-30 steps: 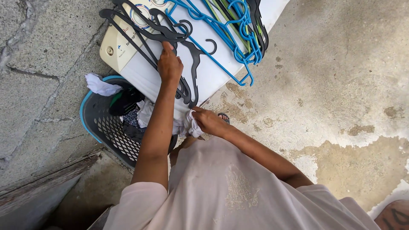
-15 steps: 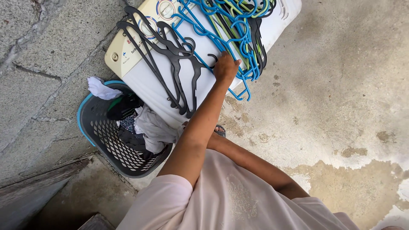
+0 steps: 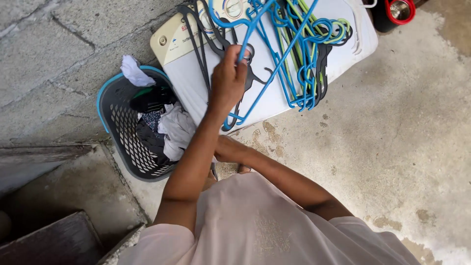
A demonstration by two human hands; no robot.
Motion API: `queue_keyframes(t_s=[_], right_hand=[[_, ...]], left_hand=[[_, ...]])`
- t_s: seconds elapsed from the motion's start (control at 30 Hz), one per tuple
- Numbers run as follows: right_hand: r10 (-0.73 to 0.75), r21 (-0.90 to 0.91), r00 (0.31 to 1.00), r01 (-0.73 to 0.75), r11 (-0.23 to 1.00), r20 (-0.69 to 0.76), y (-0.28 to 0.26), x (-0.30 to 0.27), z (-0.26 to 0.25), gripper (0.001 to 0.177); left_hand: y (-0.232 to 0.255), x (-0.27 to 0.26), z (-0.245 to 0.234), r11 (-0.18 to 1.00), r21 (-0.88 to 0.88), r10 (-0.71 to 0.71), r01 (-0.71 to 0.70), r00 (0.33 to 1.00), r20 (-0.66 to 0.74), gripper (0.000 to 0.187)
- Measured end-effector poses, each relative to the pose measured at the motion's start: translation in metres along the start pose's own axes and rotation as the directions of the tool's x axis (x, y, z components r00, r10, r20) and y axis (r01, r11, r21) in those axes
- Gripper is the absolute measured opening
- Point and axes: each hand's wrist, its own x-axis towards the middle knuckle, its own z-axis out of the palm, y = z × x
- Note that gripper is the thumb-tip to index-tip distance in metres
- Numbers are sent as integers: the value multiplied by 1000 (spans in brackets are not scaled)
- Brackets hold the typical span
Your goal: Hanging various pieces of laundry on hangers and placing them on an outdoor clothesline.
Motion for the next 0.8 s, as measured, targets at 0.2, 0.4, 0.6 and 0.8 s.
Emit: queue_keyframes(t_s=[0.2, 0.4, 0.6, 0.8], right_hand=[[-288, -325, 946, 229, 918, -148, -30, 114, -44, 31], [-371, -798, 929, 215, 563, -11, -69, 221, -85, 52], [-255, -609, 967, 192, 769, -17, -84, 289, -62, 49], [-582, -734, 810, 435, 522, 67, -219, 261, -48, 32]], left_hand=[[51, -103, -252, 991, 62, -93, 122, 932, -351, 28], [35, -226, -367, 797, 446, -109, 406, 825, -555, 30], [-1, -267, -397, 602, 717, 49, 352, 880, -472, 42], [-28, -205, -379, 751, 595, 92, 288, 846, -526, 41]])
